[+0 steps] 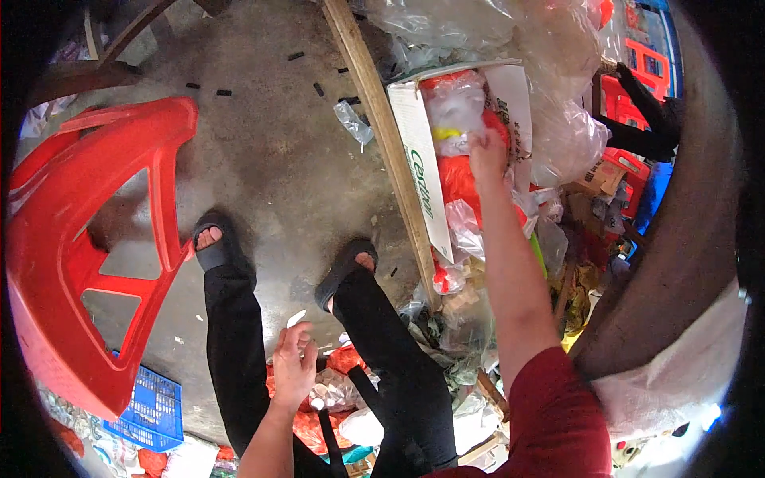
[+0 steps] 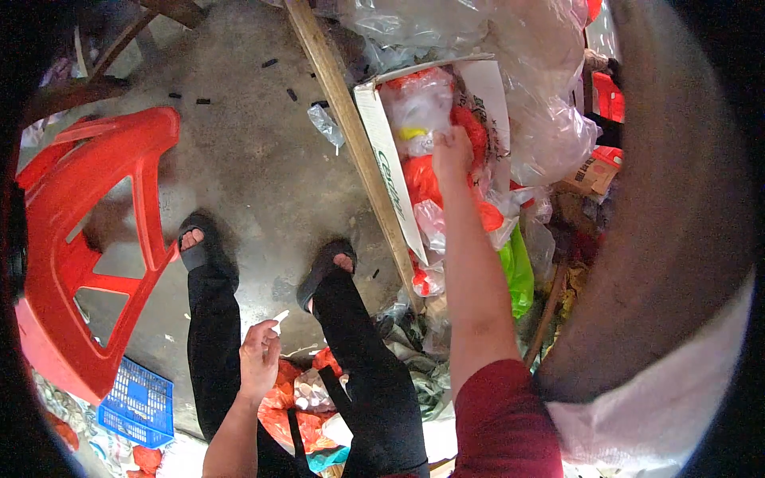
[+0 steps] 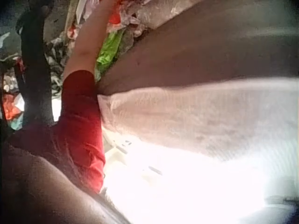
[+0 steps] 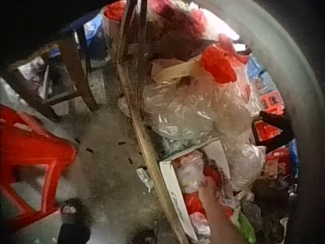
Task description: Sorting and packing small shoe components into plastic bags.
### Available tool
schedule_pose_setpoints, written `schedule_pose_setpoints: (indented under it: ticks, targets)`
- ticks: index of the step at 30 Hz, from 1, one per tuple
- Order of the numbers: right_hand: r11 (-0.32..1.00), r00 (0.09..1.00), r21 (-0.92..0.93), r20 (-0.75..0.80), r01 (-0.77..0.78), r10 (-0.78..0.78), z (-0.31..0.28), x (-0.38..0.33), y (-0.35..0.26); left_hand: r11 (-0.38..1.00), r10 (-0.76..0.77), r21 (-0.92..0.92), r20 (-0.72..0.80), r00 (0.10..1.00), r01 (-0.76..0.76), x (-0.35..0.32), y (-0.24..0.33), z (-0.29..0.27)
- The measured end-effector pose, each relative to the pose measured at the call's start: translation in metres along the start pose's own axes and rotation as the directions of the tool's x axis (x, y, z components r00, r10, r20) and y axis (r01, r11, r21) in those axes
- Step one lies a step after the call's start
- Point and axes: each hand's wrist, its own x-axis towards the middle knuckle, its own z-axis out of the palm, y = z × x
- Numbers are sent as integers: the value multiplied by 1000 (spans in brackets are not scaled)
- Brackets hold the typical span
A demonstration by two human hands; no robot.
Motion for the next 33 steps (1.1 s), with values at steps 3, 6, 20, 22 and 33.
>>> schedule_pose_setpoints:
  ticks: [3, 6, 20, 22, 33]
  targets:
    - [499, 923, 865, -226, 43, 311, -17, -94, -75, 998, -62, -2, -26, 998, 62, -5, -14, -5]
    - [-81, 989, 987, -139, 142, 45, -30, -181, -101, 983, -123, -138, -5, 992, 121, -11, -8, -15]
    - [521, 902, 769, -168, 372, -397, -134, -307, -172, 466, 477, -876, 369, 798, 126, -1, 181, -151]
    - [548, 915, 750, -193, 371, -355, -145, -308, -177, 662, 428, -749, 396, 812, 17, -15, 193, -156]
    - [334, 990, 933, 141, -131, -7, -122, -302, -135, 517, 78, -845, -113, 991, -137, -15, 170, -122]
